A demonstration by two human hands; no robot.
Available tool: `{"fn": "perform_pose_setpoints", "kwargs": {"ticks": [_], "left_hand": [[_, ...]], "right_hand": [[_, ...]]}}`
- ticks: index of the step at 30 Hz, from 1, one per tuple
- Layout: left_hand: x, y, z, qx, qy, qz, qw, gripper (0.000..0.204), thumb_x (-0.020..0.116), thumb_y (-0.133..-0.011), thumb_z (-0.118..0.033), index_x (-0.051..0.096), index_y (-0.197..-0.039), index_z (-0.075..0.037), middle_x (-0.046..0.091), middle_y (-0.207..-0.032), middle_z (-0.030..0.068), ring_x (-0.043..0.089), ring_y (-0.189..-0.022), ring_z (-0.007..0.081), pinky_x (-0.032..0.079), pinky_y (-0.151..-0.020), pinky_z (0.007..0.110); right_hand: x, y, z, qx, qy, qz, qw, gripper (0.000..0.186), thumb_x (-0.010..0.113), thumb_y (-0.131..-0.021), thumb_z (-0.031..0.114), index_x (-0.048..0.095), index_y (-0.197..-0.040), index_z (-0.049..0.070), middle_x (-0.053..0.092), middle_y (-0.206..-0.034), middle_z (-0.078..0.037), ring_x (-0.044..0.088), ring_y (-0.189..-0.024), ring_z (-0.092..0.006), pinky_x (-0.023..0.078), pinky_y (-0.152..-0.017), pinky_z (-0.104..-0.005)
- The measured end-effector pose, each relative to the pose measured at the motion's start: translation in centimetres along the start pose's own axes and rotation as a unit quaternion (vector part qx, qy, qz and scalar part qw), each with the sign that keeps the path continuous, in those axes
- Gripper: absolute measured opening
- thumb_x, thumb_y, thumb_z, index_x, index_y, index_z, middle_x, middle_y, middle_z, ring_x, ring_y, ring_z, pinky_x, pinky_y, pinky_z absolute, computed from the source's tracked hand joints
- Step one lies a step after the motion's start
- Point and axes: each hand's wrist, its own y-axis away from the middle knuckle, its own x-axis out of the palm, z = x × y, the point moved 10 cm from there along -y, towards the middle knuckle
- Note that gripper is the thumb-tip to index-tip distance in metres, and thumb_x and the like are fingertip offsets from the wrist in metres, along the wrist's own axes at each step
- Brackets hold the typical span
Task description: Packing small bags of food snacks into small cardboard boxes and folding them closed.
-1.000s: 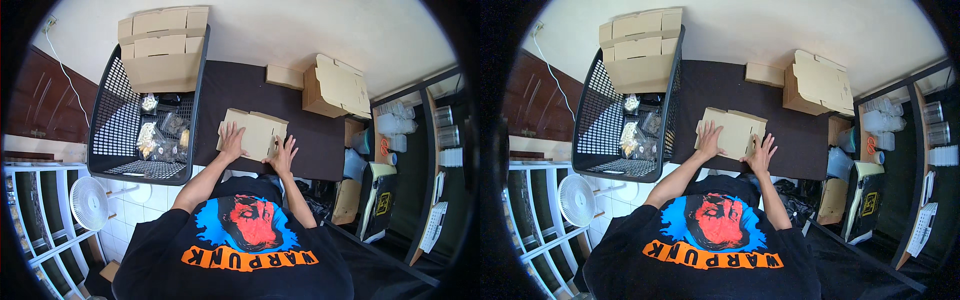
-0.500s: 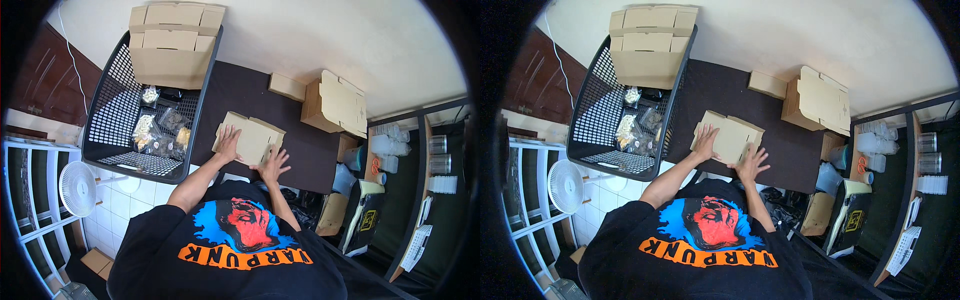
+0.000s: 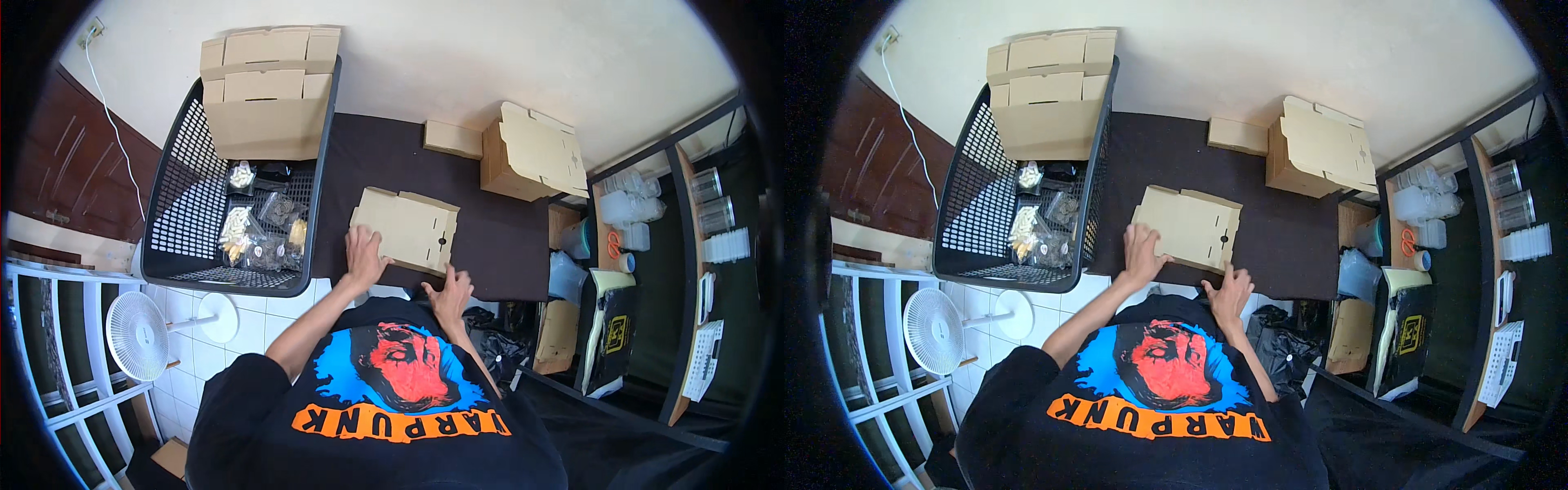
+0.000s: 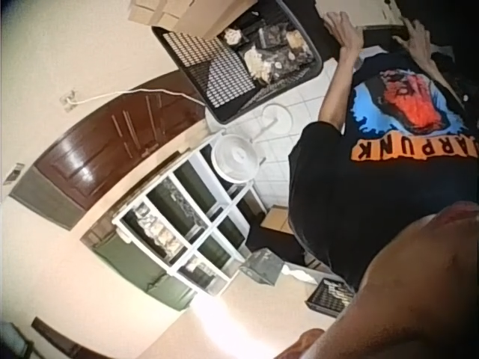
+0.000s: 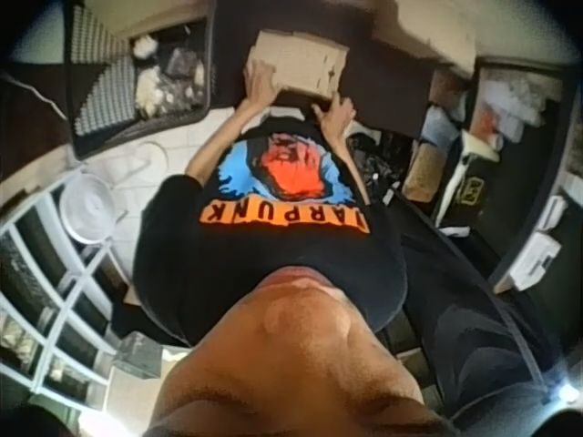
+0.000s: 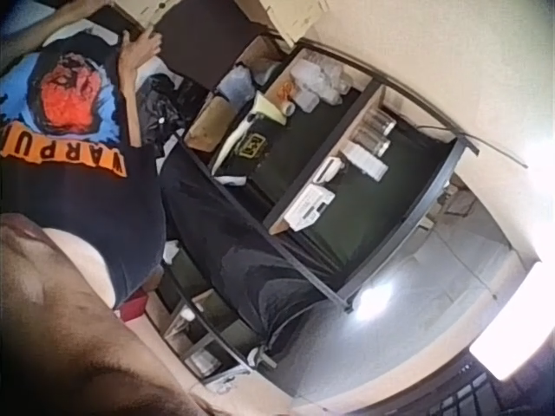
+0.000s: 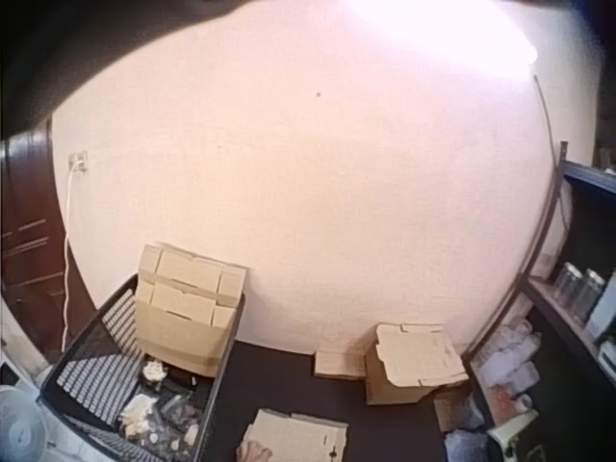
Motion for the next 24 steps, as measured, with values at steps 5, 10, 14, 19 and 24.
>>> {"fn": "perform_pose_setpoints", "kwargs": {"ticks": [5,10,14,19,24], "left_hand": [[2.4,4.6,0.9,-0.163,0.141,0.098,0.972,0.067,0.09,-0.075,-0.019,0.062,-0.133,-0.002,0.073,-0.087,0.0179,0.071,-0.089,0.0422,0.056,-0.08,0.048],[3.3,5.1,-0.9,0.064,0.084,-0.028,0.994,0.079,0.088,-0.078,-0.017,0.053,-0.147,-0.001,0.066,-0.125,0.0268,0.07,-0.102,0.0424,0.057,-0.086,0.051],[6.8,4.5,0.6,-0.046,0.066,0.136,0.987,0.05,0.086,-0.078,-0.01,0.066,-0.122,0.003,0.06,-0.122,0.0287,0.066,-0.107,0.0466,0.055,-0.091,0.052],[6.9,4.5,0.2,-0.022,0.072,0.133,0.988,0.033,0.082,-0.079,-0.002,0.066,-0.107,0.004,0.058,-0.116,0.0272,0.065,-0.105,0.0476,0.054,-0.088,0.053],[6.8,4.8,0.3,-0.014,0.087,0.095,0.992,0.033,0.077,-0.079,0.005,0.065,-0.109,0.004,0.057,-0.117,0.0255,0.065,-0.103,0.0468,0.054,-0.089,0.053]], "right_hand": [[2.7,0.6,-0.5,0.026,-0.084,0.03,0.996,0.065,0.09,-0.076,0.024,0.064,-0.133,0.005,0.069,-0.086,-0.017,0.07,-0.09,-0.039,0.055,-0.077,-0.0491],[3.7,1.0,0.3,0.009,-0.087,-0.006,0.996,0.049,0.086,-0.08,0.021,0.071,-0.124,0.005,0.065,-0.111,-0.025,0.068,-0.099,-0.0434,0.055,-0.087,-0.0507],[3.1,1.8,0.1,-0.029,-0.059,-0.099,0.993,0.04,0.084,-0.082,0.025,0.074,-0.114,0.002,0.066,-0.111,-0.024,0.068,-0.096,-0.0404,0.054,-0.09,-0.0493],[4.3,0.0,-4.7,0.06,-0.165,-0.141,0.974,0.03,0.082,-0.085,0.023,0.074,-0.103,0.0,0.071,-0.088,-0.019,0.07,-0.086,-0.0333,0.055,-0.08,-0.043],[4.0,-0.5,-5.1,0.064,-0.187,-0.165,0.966,0.025,0.084,-0.08,0.008,0.069,-0.099,-0.001,0.072,-0.089,-0.018,0.071,-0.078,-0.0322,0.055,-0.073,-0.0436]]}}
